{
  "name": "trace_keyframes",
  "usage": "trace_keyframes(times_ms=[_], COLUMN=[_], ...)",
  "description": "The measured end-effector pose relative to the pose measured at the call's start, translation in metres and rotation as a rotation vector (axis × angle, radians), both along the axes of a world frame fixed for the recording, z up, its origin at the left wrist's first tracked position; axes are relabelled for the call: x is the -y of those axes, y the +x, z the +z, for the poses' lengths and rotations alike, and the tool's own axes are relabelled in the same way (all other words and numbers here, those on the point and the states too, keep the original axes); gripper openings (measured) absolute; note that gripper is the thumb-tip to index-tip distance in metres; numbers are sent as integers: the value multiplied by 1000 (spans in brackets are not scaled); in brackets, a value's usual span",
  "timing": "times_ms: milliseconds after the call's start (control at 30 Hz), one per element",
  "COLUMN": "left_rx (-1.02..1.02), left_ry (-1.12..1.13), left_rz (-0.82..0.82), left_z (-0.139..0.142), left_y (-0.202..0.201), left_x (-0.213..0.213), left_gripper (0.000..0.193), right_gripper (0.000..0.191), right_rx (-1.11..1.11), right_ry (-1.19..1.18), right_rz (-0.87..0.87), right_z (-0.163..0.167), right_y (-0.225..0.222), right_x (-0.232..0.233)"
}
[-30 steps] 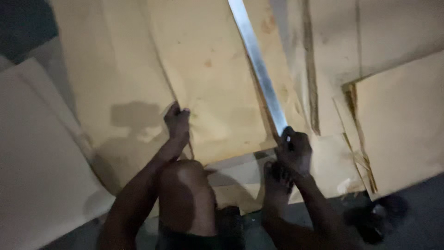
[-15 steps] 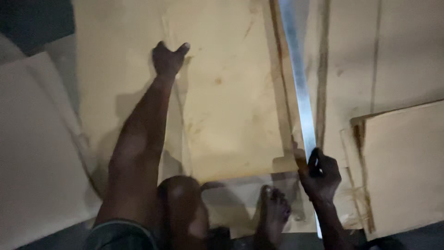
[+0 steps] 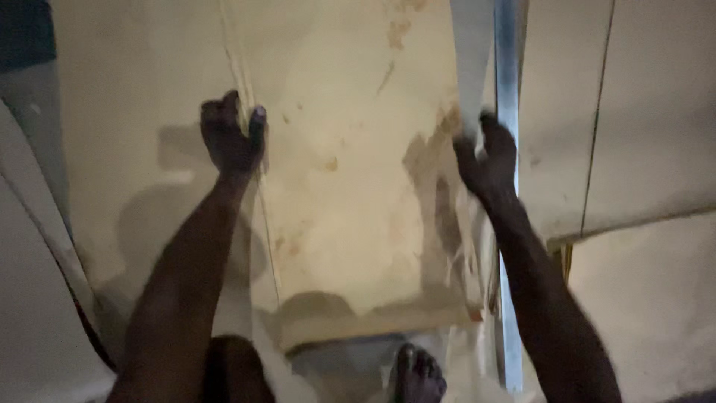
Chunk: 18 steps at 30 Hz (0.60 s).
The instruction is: The person uses a metal ruler to scrape a thin sheet of paper on a flat surface, removing small pieces and debris. The person repeatedly scrapes along the ruler's edge and clears away the removed material by hand.
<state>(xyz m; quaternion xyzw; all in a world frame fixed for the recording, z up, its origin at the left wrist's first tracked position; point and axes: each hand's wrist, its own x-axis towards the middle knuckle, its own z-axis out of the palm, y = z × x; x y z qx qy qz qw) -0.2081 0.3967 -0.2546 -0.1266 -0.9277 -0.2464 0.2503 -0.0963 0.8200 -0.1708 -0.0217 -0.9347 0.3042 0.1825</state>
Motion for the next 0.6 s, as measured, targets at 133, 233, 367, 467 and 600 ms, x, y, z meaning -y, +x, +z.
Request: trace_keyframes(times_ms=[133,233,367,467,600], left_rx=[64,86,104,50,23], left_ry=[-28,33,219,17,-21], left_rz=[-3,-9,-41,-23,-56], left_z=[-6,14,26,24,29], left_y=[-11,-15,-11,-13,-19], left_x=[12,26,28,28,28], left_gripper=[39,45,49,48,48], right_gripper=[77,76,67,57,66], right_rx=[132,173,177,235,-42], right_ry=[264,229,92,-58,154], right_rz=[-53,-109,-157,-144,-123], right_z=[-46,-34,-10,-5,-19], right_y=[-117,-145,-153,-162,-151], right_x=[14,44,62,62,53])
